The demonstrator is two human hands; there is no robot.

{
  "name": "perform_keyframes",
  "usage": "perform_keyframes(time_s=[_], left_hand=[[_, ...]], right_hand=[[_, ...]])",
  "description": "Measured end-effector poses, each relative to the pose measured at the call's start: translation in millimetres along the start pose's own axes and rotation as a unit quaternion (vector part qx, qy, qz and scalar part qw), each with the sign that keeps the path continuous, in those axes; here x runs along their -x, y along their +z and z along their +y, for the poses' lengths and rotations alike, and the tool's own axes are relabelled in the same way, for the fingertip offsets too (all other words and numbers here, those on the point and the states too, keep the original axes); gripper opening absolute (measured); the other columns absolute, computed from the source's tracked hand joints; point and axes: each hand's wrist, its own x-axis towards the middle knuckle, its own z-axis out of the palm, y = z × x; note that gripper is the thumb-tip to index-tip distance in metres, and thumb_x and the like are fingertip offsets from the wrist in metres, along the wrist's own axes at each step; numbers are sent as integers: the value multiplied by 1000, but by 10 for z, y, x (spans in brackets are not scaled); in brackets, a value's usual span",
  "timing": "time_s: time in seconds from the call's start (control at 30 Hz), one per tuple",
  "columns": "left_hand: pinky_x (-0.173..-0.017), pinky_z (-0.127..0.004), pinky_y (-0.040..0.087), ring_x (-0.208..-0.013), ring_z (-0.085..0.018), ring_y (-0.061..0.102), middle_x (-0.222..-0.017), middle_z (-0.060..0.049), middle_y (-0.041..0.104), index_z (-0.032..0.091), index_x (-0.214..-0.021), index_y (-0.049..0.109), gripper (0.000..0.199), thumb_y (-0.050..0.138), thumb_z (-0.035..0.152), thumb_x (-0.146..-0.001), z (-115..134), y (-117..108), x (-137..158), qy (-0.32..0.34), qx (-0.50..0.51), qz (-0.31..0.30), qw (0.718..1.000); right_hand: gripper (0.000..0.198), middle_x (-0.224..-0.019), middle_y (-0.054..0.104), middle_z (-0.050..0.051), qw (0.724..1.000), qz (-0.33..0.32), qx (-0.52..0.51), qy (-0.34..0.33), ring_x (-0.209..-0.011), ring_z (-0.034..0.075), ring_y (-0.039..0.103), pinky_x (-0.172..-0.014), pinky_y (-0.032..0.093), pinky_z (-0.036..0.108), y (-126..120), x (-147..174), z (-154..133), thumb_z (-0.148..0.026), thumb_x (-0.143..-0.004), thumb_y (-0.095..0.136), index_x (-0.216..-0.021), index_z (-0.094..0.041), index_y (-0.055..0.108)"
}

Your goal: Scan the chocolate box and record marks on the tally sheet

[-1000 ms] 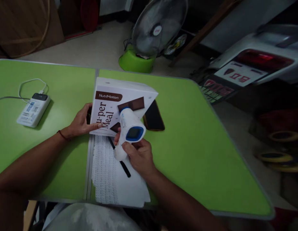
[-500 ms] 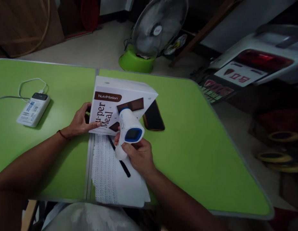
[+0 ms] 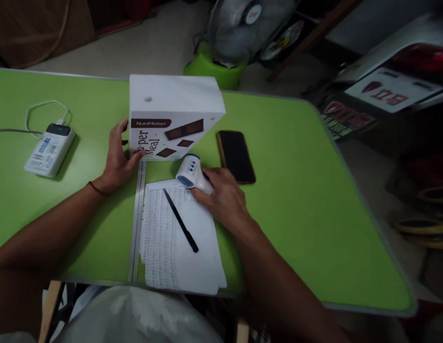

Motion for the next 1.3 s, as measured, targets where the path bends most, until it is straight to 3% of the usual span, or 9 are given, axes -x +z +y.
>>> perform_keyframes(time_s=[0.17,0.27,0.33,0.47,0.6,0.83,0.97,1.07,1.3], left_hand=[[-67,-32,50,-93,-19,55,-108,-7,53,25,-115,47,46,71,54,-89,277,-70,-68,122,-90,124,981],[-58,-24,43,-69,-11,50,-82,2,53,23,-106,48,21,63,34,-97,415,-89,-68,211,-94,78,970],[-53,-22,39,-59,-7,49,-72,5,52,22,-106,49,14,58,32,-101,451,-94,-38,228,-93,20,969],[-57,-24,43,-65,-11,61,-76,1,66,19,-108,58,36,55,55,-100,438,-113,26,225,-90,-183,953],[-66,-30,48,-78,-19,67,-91,-6,73,20,-110,67,45,53,61,-95,452,-118,35,191,-144,-359,902],[-58,-29,43,-67,-19,63,-77,-6,71,17,-88,69,21,60,36,-86,671,-61,12,68,-222,-407,883],[-56,-28,40,-62,-17,60,-73,-5,69,17,-85,68,21,60,36,-86,718,-31,29,31,-230,-386,893],[-55,-27,37,-65,-17,62,-75,-4,71,17,-87,68,20,60,35,-88,684,-17,44,24,-224,-365,903],[-57,-28,39,-66,-18,61,-75,-3,71,18,-97,70,23,62,38,-90,644,-34,18,-3,-200,-391,898]], right_hand=[[45,-113,68,18,993,47,92,-57,-105,37,63,-83,55,53,-49,32,-128,-34,-82,65,-124,-17,65],[26,-100,71,12,985,91,40,-141,-91,28,67,-76,56,43,-102,124,-304,-28,-89,59,-112,-20,66],[13,-78,70,4,983,25,-20,-183,-68,19,65,-63,52,32,-109,202,-398,-26,-93,56,-99,-21,67],[12,-69,69,2,977,-113,-36,-177,-58,18,62,-51,42,29,-74,284,-478,-29,-89,61,-96,-21,67],[26,-74,69,1,976,-93,-156,-118,-63,18,62,-60,50,33,-52,226,-467,-24,-87,55,-109,-25,68],[37,-93,69,4,910,-79,-408,-16,-85,21,67,-78,57,40,120,187,-395,-35,-88,61,-124,-28,60],[39,-86,63,0,897,-39,-440,-12,-77,18,61,-72,54,35,178,256,-412,-44,-81,76,-113,-29,60],[22,-77,60,-2,902,-3,-432,-12,-68,16,56,-65,51,34,148,293,-450,-49,-91,63,-99,-28,65],[20,-68,65,-3,895,-20,-441,64,-59,15,58,-56,50,32,200,261,-541,-32,-85,56,-96,-25,71]])
